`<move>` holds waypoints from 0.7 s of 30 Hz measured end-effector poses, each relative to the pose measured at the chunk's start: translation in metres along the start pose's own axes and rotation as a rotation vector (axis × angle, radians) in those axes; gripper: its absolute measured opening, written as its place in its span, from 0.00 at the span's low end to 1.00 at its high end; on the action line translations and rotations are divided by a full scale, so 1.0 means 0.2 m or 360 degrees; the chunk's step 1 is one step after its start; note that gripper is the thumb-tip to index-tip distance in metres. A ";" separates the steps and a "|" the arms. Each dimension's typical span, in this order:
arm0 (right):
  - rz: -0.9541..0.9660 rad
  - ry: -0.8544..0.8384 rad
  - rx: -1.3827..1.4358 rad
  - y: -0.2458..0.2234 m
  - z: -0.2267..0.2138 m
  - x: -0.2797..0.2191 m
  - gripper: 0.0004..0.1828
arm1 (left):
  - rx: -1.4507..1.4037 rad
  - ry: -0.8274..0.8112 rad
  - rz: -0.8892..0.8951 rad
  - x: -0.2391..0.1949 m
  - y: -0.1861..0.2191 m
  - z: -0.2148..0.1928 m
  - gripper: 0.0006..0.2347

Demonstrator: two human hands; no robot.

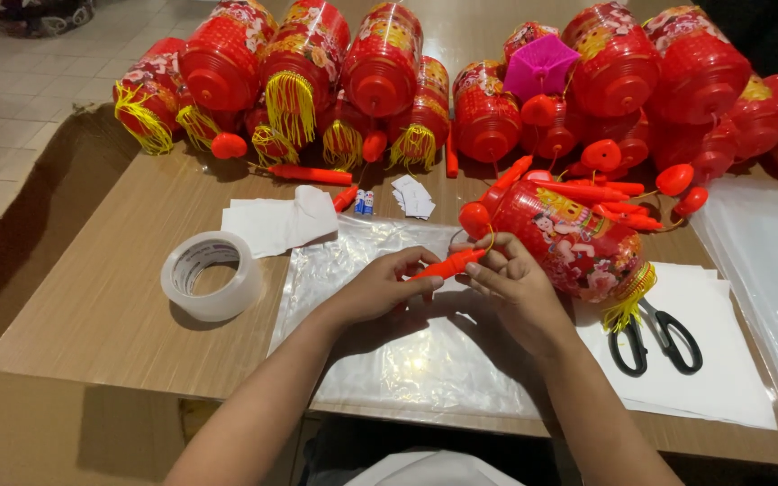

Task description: The person places a decorative lantern into a plastic bag, seals the bag with tape, and then prepares another lantern by inserting batteries into a handle.

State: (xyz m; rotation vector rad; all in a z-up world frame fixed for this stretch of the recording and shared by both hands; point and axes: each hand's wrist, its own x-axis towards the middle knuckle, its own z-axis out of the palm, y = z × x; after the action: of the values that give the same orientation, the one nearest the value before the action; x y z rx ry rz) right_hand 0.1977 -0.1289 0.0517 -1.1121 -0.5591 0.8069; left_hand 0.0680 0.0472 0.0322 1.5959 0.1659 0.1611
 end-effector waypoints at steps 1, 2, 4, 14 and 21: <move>0.0026 -0.0027 0.0047 -0.01 0.00 0.00 0.20 | -0.0056 -0.0069 -0.0042 -0.01 0.03 0.01 0.10; 0.0027 -0.0027 0.0049 0.03 -0.03 0.02 0.20 | -0.0055 -0.0069 -0.0044 -0.01 0.01 0.00 0.10; 0.0061 -0.0072 0.0102 0.09 -0.11 0.06 0.19 | -0.0275 -0.0249 -0.0165 0.00 -0.04 -0.03 0.12; -0.0153 0.0057 -0.0403 0.08 -0.03 0.00 0.19 | -0.0591 -0.0067 -0.0165 -0.01 0.02 -0.11 0.19; -0.0212 0.0053 -0.1138 0.10 -0.01 0.02 0.25 | -0.0047 0.0426 0.0257 0.01 -0.03 0.00 0.14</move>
State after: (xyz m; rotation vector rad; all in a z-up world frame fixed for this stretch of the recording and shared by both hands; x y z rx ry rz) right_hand 0.1957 -0.1226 0.0332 -1.7123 -0.9210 0.4709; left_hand 0.0706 0.0471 0.0258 1.5540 0.2407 0.5012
